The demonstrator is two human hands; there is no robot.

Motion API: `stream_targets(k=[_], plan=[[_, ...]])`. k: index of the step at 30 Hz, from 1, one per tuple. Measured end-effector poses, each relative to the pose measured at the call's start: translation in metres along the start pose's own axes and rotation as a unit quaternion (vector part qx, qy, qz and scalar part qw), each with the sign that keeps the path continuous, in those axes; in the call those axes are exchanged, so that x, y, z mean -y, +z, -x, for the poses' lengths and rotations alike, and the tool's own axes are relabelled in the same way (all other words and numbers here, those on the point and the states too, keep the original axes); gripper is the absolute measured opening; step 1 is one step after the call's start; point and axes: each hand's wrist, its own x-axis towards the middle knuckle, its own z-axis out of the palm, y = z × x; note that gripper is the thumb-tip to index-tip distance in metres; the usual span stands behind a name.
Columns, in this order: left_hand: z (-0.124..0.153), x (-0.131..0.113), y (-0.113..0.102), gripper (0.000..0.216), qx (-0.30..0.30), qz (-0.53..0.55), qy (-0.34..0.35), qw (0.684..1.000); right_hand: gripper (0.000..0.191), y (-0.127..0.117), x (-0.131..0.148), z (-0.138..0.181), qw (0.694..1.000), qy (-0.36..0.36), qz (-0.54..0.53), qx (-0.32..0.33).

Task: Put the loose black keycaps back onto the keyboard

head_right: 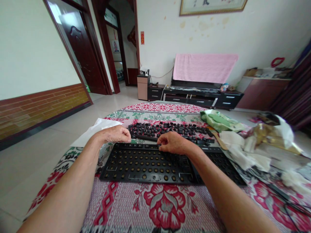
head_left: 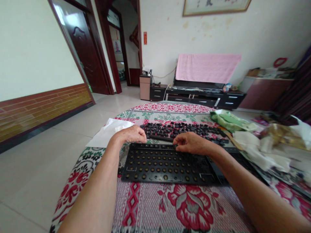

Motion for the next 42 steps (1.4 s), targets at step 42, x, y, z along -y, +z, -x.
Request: stream_targets(k=[42], plan=[[-0.007,-0.022,0.01,0.024,0.025,-0.142,-0.023,0.989,0.022,-0.001,-0.004,0.0,1.0,0.008,-0.009,-0.003]])
